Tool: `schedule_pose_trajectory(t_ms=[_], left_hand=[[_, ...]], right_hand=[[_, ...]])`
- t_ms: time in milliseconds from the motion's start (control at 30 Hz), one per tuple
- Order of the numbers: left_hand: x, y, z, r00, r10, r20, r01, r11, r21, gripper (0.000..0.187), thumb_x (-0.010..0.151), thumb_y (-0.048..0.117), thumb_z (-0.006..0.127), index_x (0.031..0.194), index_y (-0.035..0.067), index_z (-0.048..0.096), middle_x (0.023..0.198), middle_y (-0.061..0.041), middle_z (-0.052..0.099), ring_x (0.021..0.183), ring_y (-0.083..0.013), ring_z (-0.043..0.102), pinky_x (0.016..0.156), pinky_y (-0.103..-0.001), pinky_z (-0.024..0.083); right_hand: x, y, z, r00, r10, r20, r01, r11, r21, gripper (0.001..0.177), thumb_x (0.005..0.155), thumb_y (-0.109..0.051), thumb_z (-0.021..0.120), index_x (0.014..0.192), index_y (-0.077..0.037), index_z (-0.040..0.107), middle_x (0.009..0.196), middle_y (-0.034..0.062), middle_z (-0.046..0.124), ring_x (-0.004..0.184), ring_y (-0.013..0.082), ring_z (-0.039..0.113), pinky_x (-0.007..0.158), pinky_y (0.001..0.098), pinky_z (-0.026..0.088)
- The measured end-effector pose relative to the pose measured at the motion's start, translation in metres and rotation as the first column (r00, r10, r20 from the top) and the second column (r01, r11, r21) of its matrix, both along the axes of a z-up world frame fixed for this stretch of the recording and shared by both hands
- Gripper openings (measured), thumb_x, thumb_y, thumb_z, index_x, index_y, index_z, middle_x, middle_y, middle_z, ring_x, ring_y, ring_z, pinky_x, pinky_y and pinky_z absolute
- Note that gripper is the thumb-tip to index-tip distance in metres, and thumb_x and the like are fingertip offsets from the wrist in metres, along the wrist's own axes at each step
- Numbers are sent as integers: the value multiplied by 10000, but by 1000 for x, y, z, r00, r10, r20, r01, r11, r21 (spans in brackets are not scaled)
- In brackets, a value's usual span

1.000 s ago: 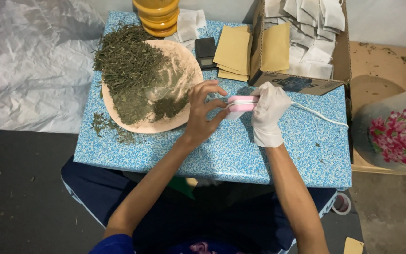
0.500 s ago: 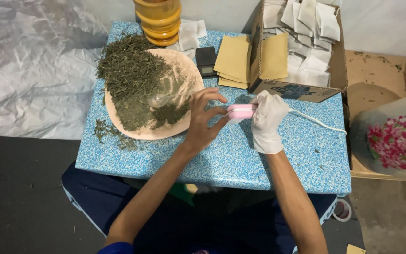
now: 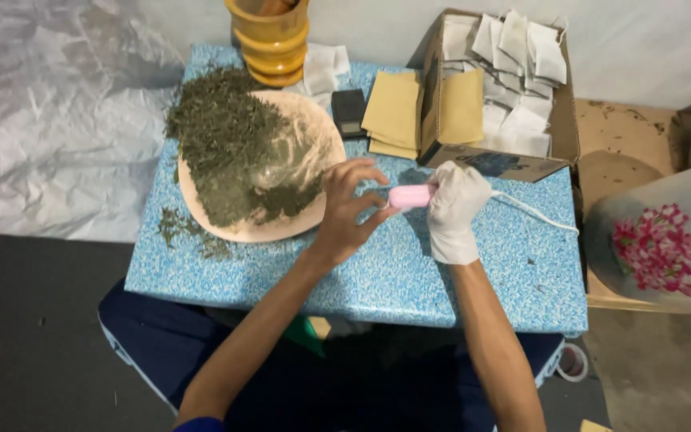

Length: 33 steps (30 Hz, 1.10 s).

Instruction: Sealing individual tea bags with a handheld heat sealer and preparing paper packaging

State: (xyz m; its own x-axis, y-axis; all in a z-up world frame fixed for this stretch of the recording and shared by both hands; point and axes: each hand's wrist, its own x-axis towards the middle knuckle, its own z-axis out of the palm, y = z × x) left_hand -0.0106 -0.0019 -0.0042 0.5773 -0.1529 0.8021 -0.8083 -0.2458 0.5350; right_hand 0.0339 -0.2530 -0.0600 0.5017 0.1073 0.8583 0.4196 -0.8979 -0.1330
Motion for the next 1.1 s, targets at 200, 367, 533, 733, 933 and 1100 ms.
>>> schedule_pose_trajectory(t_ms=[200, 367, 533, 733, 933, 1100], left_hand=[[-1, -1, 4, 999, 0, 43, 1, 1000, -10, 312, 1014, 340, 765, 820, 125, 650, 1247, -13, 671, 1357, -298, 566, 1173, -516, 323], [-1, -1, 6, 997, 26, 71, -25, 1000, -10, 382, 1064, 404, 681, 816, 118, 630, 1274, -16, 653, 1353, -298, 567, 1185, -519, 325], [0, -3, 8, 992, 65, 110, -66, 998, 4, 343, 1070, 364, 668, 831, 123, 621, 1262, -17, 639, 1342, -313, 573, 1179, -538, 331], [-4, -1, 9, 993, 72, 93, -74, 997, 9, 295, 1044, 306, 724, 838, 122, 620, 1252, -13, 622, 1356, -310, 564, 1172, -554, 328], [-5, 1, 9, 995, 94, 46, -96, 995, 34, 248, 1020, 254, 755, 836, 131, 643, 1302, -14, 586, 1396, -309, 525, 1185, -591, 306], [-5, 8, 12, 991, 131, 23, -132, 991, 7, 196, 994, 236, 785, 884, 144, 651, 1326, -31, 553, 1411, -321, 491, 1186, -592, 305]], right_hand=[[-4, 2, 5, 999, -15, -50, 16, 1000, 26, 672, 1011, -824, 383, 628, -307, 578, 522, -128, 502, 598, 208, 581, 615, 312, 523], [-4, 6, 11, 999, -39, -29, 40, 999, 29, 629, 1107, -679, 401, 629, -318, 592, 533, -93, 497, 611, 223, 598, 620, 321, 531], [3, -4, -8, 994, -76, -79, 79, 996, 40, 660, 919, -874, 502, 622, -298, 626, 540, -69, 498, 661, 233, 630, 640, 333, 537], [8, -9, -14, 995, -70, -76, 76, 994, 76, 665, 918, -899, 496, 614, -322, 627, 540, -94, 487, 643, 222, 631, 628, 330, 535], [8, -9, -4, 999, -29, -39, 33, 994, 105, 627, 1021, -814, 439, 627, -354, 602, 520, -193, 519, 594, 157, 591, 617, 280, 535], [24, -40, -23, 991, -119, 60, 119, 993, 4, 647, 1139, -698, 388, 708, -256, 580, 549, -84, 514, 548, 208, 563, 551, 321, 499]])
